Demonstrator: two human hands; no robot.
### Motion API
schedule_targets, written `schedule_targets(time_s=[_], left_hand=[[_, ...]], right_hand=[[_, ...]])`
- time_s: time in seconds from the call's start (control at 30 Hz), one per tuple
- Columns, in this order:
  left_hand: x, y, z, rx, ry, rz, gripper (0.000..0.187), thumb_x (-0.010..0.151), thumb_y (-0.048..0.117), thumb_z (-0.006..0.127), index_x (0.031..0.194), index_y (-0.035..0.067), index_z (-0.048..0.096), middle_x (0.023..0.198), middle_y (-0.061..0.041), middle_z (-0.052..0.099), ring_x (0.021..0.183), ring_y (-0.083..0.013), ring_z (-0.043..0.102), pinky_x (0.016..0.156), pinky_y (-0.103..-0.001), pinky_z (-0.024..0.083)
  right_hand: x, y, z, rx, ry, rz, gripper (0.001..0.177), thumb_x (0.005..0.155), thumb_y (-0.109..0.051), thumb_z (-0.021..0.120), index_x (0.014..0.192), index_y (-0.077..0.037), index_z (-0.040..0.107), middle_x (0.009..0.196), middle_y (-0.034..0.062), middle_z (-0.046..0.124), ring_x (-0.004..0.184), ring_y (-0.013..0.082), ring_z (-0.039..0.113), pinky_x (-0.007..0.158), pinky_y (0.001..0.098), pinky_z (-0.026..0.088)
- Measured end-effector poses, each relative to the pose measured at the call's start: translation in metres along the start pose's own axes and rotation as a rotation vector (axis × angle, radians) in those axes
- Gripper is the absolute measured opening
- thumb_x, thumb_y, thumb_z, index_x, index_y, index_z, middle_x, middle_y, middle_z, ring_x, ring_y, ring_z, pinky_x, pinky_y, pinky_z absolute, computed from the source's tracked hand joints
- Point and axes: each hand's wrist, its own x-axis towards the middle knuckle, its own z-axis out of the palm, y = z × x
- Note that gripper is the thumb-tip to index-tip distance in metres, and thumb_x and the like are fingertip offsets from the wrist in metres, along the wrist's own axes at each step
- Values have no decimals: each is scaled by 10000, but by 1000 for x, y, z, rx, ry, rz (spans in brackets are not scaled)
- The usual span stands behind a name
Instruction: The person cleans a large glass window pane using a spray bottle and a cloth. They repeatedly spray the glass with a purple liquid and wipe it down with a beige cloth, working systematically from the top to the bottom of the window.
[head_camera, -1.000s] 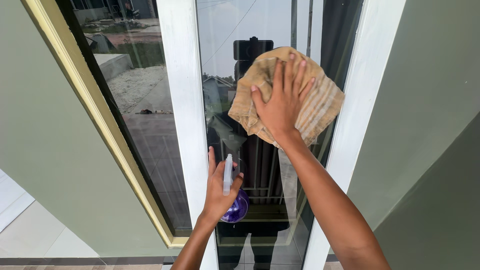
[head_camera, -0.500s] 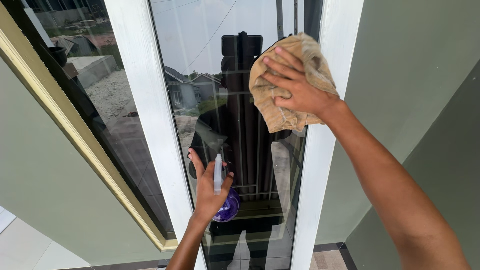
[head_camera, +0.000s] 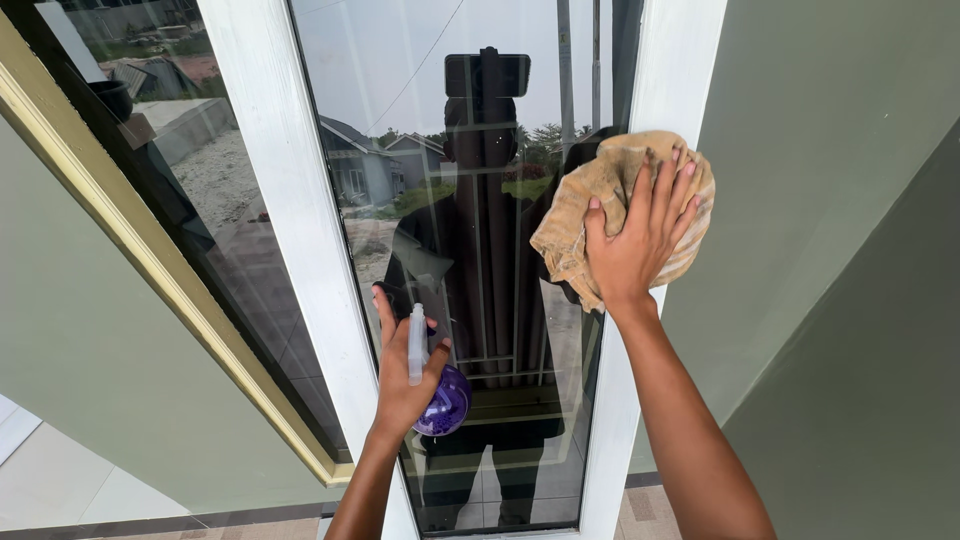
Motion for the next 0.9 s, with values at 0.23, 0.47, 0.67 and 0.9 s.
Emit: schedule_targets(time_s=[0.23,0.47,0.67,0.9], left_hand=[[-13,-10,-3,-179,-48,-120,188,809,7,676,985,17,610,1714,-213,-88,1006,-245,727,696,-317,603],[-29,-14,-22,-163,-114,-155,179,824,14,669,995,11,617,1722,-173,-28,814,-184,746,702,-306,608],[-47,-32,-40,-26,-6,-112,240,839,102,715,1047,15,634,1648,-215,244,1110,-268,678,776,-367,583],[-56,-43,-47,30,120,-154,297,823,120,728,1093,38,635,1366,-169,511,1103,-301,661,878,-405,549]], right_hand=[[-72,-3,16,-72,-17,101,741,1035,-384,598,1572,80,382,1719,266,176,1612,414,33,1277,615,-19],[-77,-45,49,15,26,252,772,1071,-416,534,1630,69,316,1728,262,71,1589,449,-62,1241,660,-70],[-84,-119,82,135,-22,144,847,1034,-481,608,1606,67,307,1711,284,78,1590,465,-50,1256,657,-34],[-98,-193,100,181,-92,-241,769,936,-506,721,1512,-43,510,1659,219,309,1569,408,205,1265,588,101]])
